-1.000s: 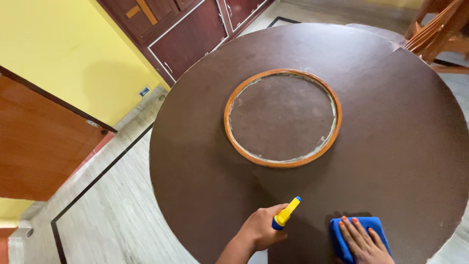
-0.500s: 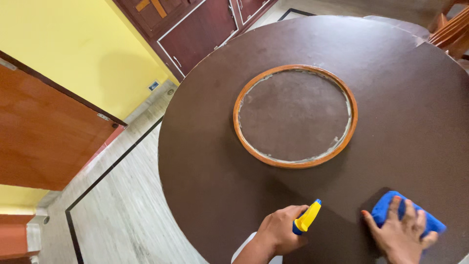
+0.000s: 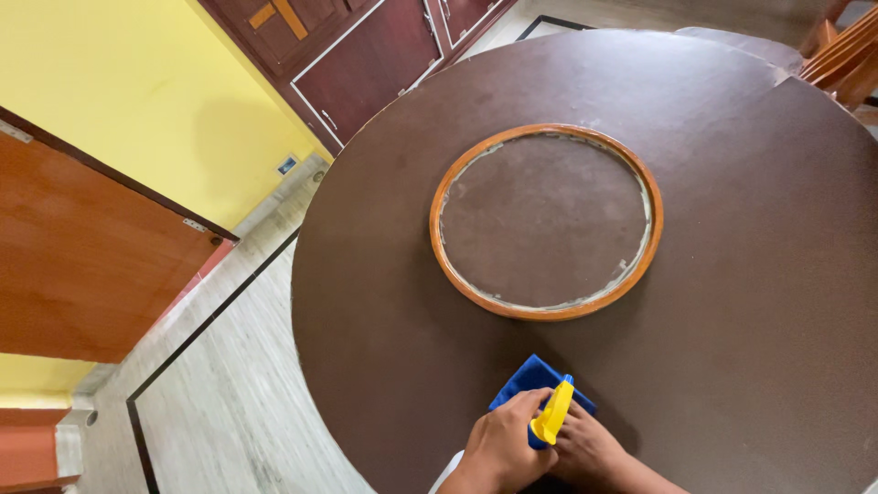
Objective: The person folds a blue microfiber cloth and then uses a spray bottle to apply cleaner to a round brown table. They wipe the table surface in circular motions, cleaning around a central circular inset. The person continues wiping the table surface thoroughly.
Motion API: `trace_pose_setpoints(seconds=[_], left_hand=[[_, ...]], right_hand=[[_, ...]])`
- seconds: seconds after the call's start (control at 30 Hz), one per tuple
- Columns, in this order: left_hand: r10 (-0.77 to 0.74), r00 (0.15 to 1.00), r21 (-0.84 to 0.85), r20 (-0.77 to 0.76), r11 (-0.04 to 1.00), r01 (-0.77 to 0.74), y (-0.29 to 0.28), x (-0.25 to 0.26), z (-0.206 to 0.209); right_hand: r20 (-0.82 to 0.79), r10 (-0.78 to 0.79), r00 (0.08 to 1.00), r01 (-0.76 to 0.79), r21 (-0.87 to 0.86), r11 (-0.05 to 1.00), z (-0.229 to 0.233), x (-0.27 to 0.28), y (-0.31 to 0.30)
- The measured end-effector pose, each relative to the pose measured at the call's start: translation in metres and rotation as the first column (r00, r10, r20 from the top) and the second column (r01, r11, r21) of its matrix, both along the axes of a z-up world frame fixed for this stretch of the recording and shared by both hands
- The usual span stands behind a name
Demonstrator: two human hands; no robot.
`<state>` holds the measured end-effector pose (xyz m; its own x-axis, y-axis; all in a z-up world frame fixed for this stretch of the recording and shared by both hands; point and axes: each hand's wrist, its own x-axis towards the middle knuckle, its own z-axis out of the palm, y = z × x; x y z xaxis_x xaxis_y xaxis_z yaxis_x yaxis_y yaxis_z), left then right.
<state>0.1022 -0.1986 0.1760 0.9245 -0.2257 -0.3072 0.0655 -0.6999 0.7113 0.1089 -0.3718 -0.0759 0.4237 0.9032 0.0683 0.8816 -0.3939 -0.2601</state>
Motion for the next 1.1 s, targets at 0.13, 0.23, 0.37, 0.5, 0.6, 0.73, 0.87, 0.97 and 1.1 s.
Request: trace_pose_setpoints(seconds=[0.13,0.23,0.37,0.5,0.6,0.73,0.87,0.97,1.1], left_hand=[[0.016,1.000,0.016,0.002,1.000,-0.016,-0.010,0.008,-0.002],[0.007,1.000,0.041,-0.019,0.999,-0.006,-0.018,0.013,0.000],[-0.037,0.998,0.060,-0.052,0.997,0.040,-0.033,0.022,0.004],[-0.062,0.998,0.051,-0.006,0.997,0.063,-0.043,0.020,0.006],[-0.061,0.998,0.040,0.010,0.997,0.061,-0.045,0.019,0.006],[-0.058,0.998,0.046,-0.005,0.997,0.058,-0.043,0.016,0.010],[-0.053,0.998,0.045,-0.015,0.998,0.054,-0.036,0.009,0.013],[-0.062,0.998,0.046,-0.026,0.997,0.063,-0.034,0.007,0.013],[-0.098,0.994,0.065,-0.052,0.993,0.101,-0.036,0.009,0.005]], right_hand=[[-0.132,-0.372,0.919,0.370,-0.035,0.928,0.073,0.041,-0.029],[-0.104,-0.560,0.822,0.478,-0.410,0.777,0.112,0.071,-0.051],[0.059,-0.730,0.681,0.631,-0.553,0.544,0.099,0.101,-0.111],[0.066,-0.909,0.413,0.835,-0.427,0.348,0.050,0.115,-0.200],[0.050,-0.993,0.105,0.939,-0.333,0.082,0.027,0.104,-0.257],[0.037,-0.996,-0.082,0.975,-0.205,-0.088,0.007,0.072,-0.291],[0.012,-0.991,-0.137,0.989,0.053,-0.136,-0.020,0.036,-0.269],[0.018,-1.000,-0.005,0.999,0.046,-0.004,-0.011,0.025,-0.219],[0.084,-0.874,0.479,0.862,-0.237,0.449,0.033,0.011,-0.112]])
